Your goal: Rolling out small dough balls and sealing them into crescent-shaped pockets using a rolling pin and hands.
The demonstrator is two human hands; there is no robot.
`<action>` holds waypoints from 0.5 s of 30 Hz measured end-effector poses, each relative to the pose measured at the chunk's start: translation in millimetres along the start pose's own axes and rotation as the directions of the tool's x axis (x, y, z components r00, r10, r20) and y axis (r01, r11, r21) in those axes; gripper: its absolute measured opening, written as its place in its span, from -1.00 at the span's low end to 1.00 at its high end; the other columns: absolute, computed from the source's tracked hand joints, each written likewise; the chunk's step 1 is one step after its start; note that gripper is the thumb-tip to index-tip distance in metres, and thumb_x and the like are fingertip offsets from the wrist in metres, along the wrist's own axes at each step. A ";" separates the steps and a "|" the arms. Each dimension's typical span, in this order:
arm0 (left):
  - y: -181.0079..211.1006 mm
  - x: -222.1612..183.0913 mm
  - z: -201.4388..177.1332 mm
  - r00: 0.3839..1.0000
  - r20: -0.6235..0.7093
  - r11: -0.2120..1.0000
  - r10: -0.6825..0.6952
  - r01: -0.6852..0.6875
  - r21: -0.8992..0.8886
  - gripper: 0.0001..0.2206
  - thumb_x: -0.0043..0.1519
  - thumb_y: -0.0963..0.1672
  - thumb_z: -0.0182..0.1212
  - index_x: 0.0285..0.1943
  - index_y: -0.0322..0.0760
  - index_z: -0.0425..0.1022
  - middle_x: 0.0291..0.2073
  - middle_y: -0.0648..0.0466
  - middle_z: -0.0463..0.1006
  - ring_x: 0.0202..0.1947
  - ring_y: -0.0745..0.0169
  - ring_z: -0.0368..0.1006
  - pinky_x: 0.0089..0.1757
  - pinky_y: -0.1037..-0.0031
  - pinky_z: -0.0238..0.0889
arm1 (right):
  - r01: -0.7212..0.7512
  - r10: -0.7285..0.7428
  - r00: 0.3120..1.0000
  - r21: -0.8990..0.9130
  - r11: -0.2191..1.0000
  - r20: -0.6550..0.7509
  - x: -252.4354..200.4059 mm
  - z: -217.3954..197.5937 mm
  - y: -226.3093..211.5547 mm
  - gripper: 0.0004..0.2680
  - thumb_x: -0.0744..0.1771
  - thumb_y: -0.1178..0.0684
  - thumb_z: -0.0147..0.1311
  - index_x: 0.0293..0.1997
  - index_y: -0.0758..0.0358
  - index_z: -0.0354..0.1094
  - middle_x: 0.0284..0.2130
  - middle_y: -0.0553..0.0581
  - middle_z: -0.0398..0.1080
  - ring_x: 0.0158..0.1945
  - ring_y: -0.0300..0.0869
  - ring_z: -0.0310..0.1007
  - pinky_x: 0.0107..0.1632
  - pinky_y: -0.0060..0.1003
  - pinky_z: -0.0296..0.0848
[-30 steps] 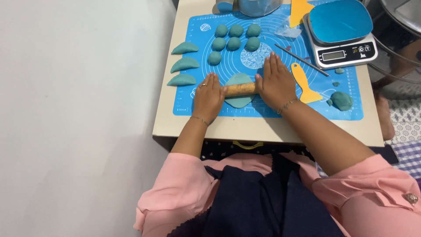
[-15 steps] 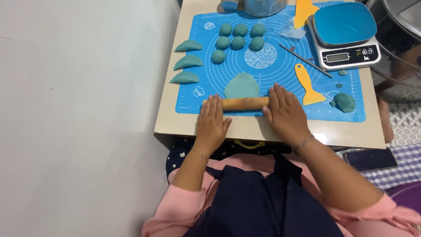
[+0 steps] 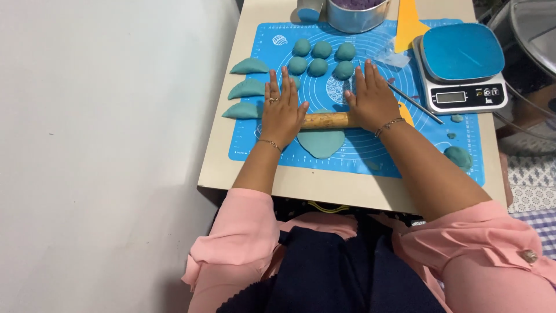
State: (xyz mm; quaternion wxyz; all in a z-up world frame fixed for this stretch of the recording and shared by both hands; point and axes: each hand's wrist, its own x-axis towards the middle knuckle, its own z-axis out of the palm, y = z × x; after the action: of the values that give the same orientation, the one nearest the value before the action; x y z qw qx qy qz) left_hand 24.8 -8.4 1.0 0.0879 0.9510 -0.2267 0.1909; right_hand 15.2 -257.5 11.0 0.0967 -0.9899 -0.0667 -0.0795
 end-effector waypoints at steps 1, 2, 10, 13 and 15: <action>-0.3 -2.2 -0.2 1.000 0.004 1.000 0.000 0.000 -0.001 -0.40 0.47 0.08 -0.32 0.54 -0.45 0.01 0.56 -0.22 -0.27 0.54 -0.25 -0.56 0.41 0.05 -0.63 | -0.001 0.001 1.000 0.001 1.000 0.003 -2.9 0.1 -0.5 -0.47 0.48 -0.25 -0.44 0.57 0.38 -0.14 0.53 0.42 -0.20 0.57 0.19 -0.23 0.50 0.07 -0.09; -0.4 -5.0 -0.7 1.000 0.019 1.000 0.001 0.000 -0.013 -0.38 0.47 0.10 -0.35 0.54 -0.46 0.03 0.56 -0.22 -0.26 0.54 -0.24 -0.56 0.41 0.06 -0.63 | -0.001 0.001 1.000 -0.008 1.000 0.023 -6.5 0.0 -1.2 -0.47 0.48 -0.26 -0.47 0.58 0.37 -0.15 0.53 0.42 -0.21 0.58 0.18 -0.24 0.51 0.06 -0.10; 9.6 -57.7 -13.3 0.984 0.177 0.993 -0.005 0.025 -0.111 -0.29 0.41 0.18 -0.39 0.40 -0.51 0.22 0.43 -0.33 0.11 0.50 -0.29 -0.14 0.39 0.03 -0.34 | -0.003 0.009 0.996 -0.072 0.997 0.091 -71.9 -12.3 -21.9 -0.45 0.49 -0.28 -0.65 0.53 0.36 -0.03 0.53 0.37 -0.14 0.58 0.10 -0.19 0.52 -0.06 -0.16; 22.6 -99.6 -29.9 0.997 0.074 0.992 0.033 -0.023 -0.128 -0.37 0.42 0.11 -0.26 0.47 -0.50 0.10 0.46 -0.37 0.03 0.50 -0.30 -0.10 0.39 0.02 -0.32 | 0.026 -0.019 0.996 -0.080 0.996 0.091 -111.3 -27.0 -40.0 -0.47 0.48 -0.27 -0.62 0.55 0.31 -0.03 0.54 0.35 -0.16 0.59 0.08 -0.22 0.52 -0.09 -0.19; 28.1 -127.6 -33.4 0.996 -0.026 0.987 0.089 -0.092 -0.132 -0.37 0.41 0.10 -0.24 0.48 -0.48 0.06 0.45 -0.39 0.03 0.46 -0.31 -0.03 0.37 -0.03 -0.26 | 0.048 -0.039 0.994 -0.080 0.996 0.102 -138.6 -29.9 -49.0 -0.50 0.47 -0.24 -0.46 0.54 0.31 -0.05 0.52 0.37 -0.09 0.56 0.09 -0.11 0.52 -0.06 -0.18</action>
State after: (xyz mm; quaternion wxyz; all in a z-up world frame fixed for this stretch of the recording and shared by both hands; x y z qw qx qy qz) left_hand -104.3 26.0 -17.7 0.1447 0.9298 -0.2811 0.1886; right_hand -132.0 -232.1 25.2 0.0507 -0.9941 -0.0897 -0.0342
